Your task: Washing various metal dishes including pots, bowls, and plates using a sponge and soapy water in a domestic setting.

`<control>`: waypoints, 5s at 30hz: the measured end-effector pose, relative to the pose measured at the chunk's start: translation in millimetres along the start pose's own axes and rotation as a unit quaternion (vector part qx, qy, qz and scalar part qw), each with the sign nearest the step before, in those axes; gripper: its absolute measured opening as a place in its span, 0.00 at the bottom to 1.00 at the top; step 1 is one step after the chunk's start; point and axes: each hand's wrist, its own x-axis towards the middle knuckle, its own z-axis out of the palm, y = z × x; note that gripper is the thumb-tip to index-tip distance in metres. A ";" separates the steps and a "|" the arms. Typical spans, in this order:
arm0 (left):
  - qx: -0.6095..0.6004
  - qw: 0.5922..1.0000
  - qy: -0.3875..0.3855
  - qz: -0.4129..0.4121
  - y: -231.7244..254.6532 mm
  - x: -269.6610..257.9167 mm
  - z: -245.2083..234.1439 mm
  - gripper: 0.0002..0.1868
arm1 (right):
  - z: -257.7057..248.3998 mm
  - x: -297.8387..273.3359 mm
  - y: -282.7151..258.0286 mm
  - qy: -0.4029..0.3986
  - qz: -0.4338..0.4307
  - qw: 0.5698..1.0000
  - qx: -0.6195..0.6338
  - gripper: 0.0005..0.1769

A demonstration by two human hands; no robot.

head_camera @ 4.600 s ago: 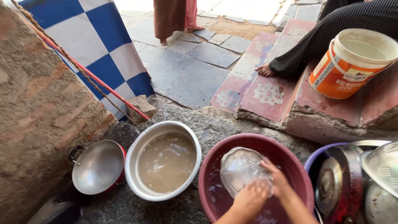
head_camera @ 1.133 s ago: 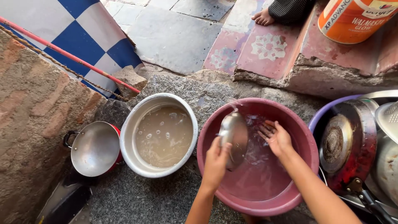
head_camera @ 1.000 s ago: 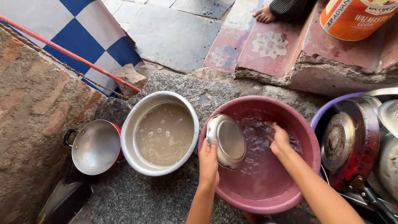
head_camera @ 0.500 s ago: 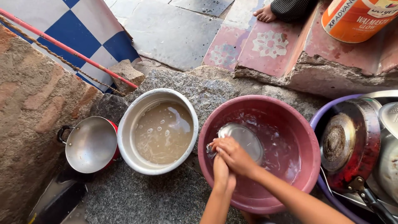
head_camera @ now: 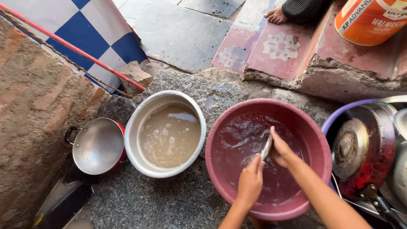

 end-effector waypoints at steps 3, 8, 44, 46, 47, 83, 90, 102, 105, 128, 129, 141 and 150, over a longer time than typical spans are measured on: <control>0.113 0.942 0.097 0.301 -60.9 31.8 29.4 0.24 | -26.7 21.2 3.0 -0.064 0.002 0.998 0.017 0.24; 0.174 0.928 -0.098 0.314 -48.3 38.4 27.4 0.27 | -12.6 -9.4 -13.4 -0.068 0.022 0.996 0.060 0.26; 0.388 0.811 0.137 0.416 -54.9 68.8 39.0 0.46 | 24.6 -43.4 -26.1 -0.111 -0.168 0.954 0.221 0.25; 0.475 0.761 0.163 0.410 -47.2 74.8 41.8 0.39 | 7.0 -7.5 6.9 -0.090 -0.139 0.963 0.212 0.23; 0.558 0.701 0.190 0.402 -40.5 80.7 42.8 0.34 | -1.4 12.2 19.1 -0.071 -0.112 0.970 0.205 0.21; 0.543 0.754 0.015 0.368 -43.6 49.1 19.6 0.27 | 68.6 -80.6 -21.8 -0.199 -0.114 0.967 0.115 0.27; 0.571 0.738 -0.003 0.358 -74.7 44.7 24.5 0.32 | 50.2 -63.9 -38.5 -0.357 -0.103 0.926 0.066 0.25; 0.401 0.819 0.037 0.408 -68.5 51.8 17.4 0.43 | 28.8 -37.2 -6.5 -0.167 -0.074 0.983 0.034 0.21; 0.336 0.891 -0.084 0.294 -50.3 55.6 -3.0 0.40 | 27.1 -26.2 0.0 -0.164 -0.070 0.984 0.025 0.22; 0.304 0.949 -0.024 0.086 -42.1 91.5 -5.8 0.38 | 28.8 -39.6 -19.9 -0.032 -0.225 0.974 0.022 0.21; 0.303 0.949 -0.024 0.085 -42.5 101.8 1.3 0.38 | 30.2 -39.4 -18.7 -0.032 -0.224 0.974 0.021 0.21; 0.345 0.849 0.012 0.399 -34.0 76.3 17.9 0.36 | 27.0 -43.5 -25.1 -0.087 -0.175 0.970 0.146 0.22; 0.541 0.715 0.148 0.418 -52.2 95.7 32.6 0.38 | 5.9 -18.9 -16.6 -0.121 -0.001 0.976 0.182 0.17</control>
